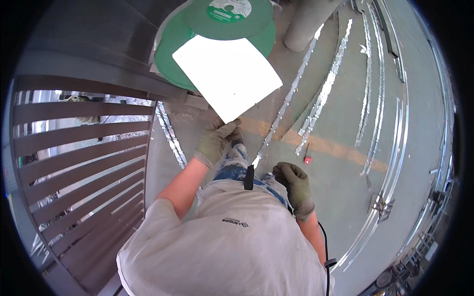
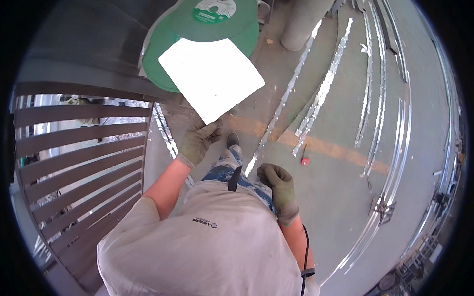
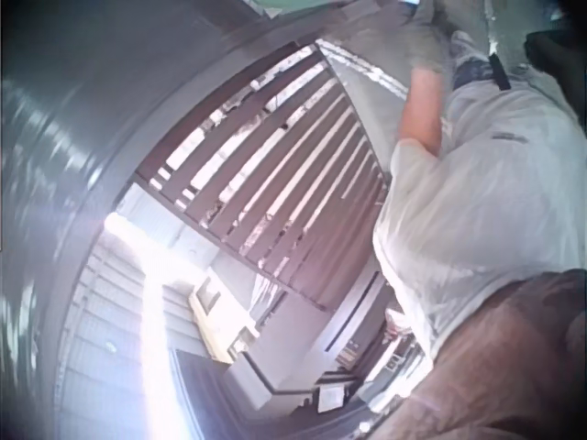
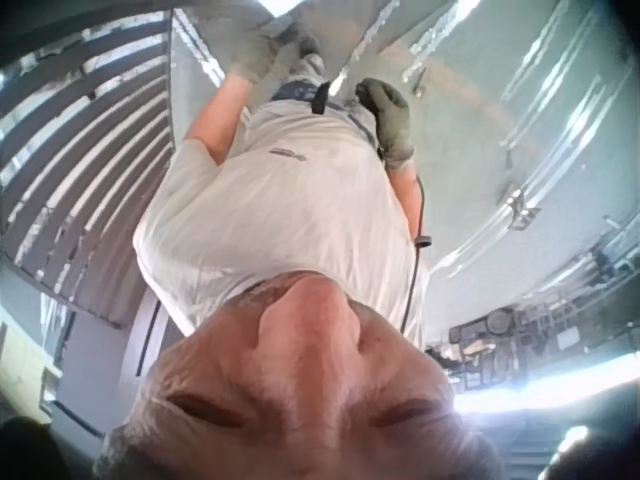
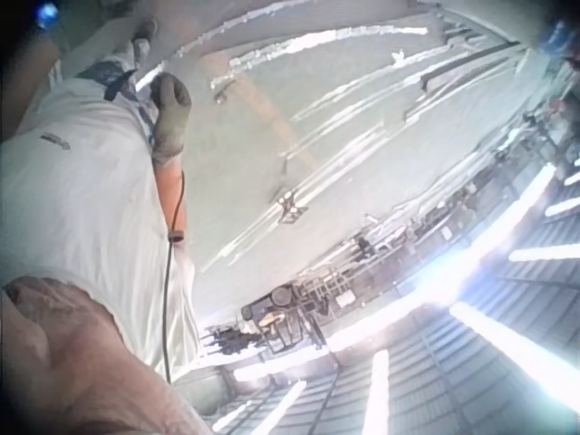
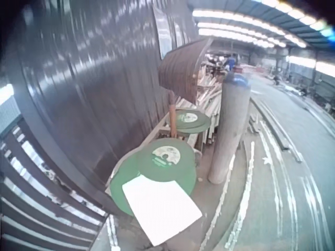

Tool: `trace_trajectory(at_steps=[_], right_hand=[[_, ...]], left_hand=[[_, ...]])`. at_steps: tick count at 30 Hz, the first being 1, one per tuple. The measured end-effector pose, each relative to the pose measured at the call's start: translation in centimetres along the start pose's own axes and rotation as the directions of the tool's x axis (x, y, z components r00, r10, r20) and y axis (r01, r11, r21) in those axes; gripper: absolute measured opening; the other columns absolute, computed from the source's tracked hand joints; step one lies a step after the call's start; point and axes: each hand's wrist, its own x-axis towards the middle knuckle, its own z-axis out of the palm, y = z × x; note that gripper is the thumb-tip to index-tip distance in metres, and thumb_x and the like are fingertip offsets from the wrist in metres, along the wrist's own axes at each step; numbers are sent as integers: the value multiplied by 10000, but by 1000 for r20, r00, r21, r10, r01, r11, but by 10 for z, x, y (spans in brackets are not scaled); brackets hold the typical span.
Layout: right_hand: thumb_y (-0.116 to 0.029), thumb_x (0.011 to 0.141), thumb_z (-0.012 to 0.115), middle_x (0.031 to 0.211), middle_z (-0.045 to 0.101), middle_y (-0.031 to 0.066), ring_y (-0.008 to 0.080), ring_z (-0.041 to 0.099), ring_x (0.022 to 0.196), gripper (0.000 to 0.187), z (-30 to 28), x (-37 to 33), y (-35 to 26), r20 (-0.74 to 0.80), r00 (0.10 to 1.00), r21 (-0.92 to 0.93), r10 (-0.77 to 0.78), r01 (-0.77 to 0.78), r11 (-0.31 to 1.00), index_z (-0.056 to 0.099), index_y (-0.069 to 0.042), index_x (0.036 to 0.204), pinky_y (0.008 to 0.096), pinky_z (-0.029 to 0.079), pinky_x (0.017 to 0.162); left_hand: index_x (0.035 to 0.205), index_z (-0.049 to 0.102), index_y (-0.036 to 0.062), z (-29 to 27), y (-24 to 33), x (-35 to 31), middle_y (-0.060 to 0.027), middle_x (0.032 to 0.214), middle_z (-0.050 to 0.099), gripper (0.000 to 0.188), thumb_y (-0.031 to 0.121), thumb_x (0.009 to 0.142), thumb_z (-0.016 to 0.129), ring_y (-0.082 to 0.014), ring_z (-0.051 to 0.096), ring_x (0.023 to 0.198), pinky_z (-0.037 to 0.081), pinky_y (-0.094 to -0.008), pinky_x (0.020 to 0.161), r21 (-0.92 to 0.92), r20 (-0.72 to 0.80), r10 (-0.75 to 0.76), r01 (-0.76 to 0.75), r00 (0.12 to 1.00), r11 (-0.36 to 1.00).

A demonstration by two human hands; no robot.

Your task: The person puts on gloves, picks up a metal strip, and uses pliers to cut the strip into smaller pieces. The person repeats this process with several metal strips, placing the cut pieces on the floor.

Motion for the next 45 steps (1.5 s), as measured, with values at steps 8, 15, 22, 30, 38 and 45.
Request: trace_trajectory(at_steps=[8,15,22,30,38,45], right_hand=[[-248,988,708,1081,743,134,217,713,998,336,-73,-16,16,41,999,12,-32,32,999,702,25,1183,338,567,911],[-266,984,697,1090,729,120,202,709,999,342,-145,-50,12,-110,987,144,-115,130,981,695,28,1159,342,570,932],[-355,999,693,1076,747,75,175,704,974,355,-188,-85,64,-459,870,425,-179,393,816,726,-37,1153,325,546,905],[-242,990,695,1096,747,81,177,702,1012,302,-221,-141,114,-643,755,528,-128,558,640,715,-24,1198,322,551,901],[-81,940,683,1116,744,87,193,699,1038,267,-360,-206,159,-766,628,464,-134,686,560,722,-17,1196,322,552,913],[-262,1021,677,1146,739,101,209,701,1065,338,-441,-306,201,-932,361,298,-42,825,480,688,-14,1251,348,552,952]], left_hand=[[1254,670,39,28,-38,-41,-40,1067,710,272,149,1005,670,-156,674,914,559,-347,857,12,-113,130,-129,985,992],[1340,624,25,72,-99,-62,-106,1098,724,393,158,978,699,-194,700,947,583,-344,858,142,31,13,-18,999,990],[1332,633,37,155,-115,1,-98,1096,735,368,162,991,697,-195,708,896,586,-337,818,521,328,-310,103,893,848],[1346,628,51,251,-142,25,-89,1090,732,395,176,981,712,-192,706,909,572,-323,798,738,450,-471,-18,759,675],[1330,627,12,330,-265,-62,-101,1074,731,392,159,976,713,-176,705,895,574,-307,814,843,400,-620,-6,675,538],[1294,644,-22,432,-359,-131,-101,1091,732,370,153,977,719,-170,704,930,574,-302,846,893,446,-748,-183,491,411]])
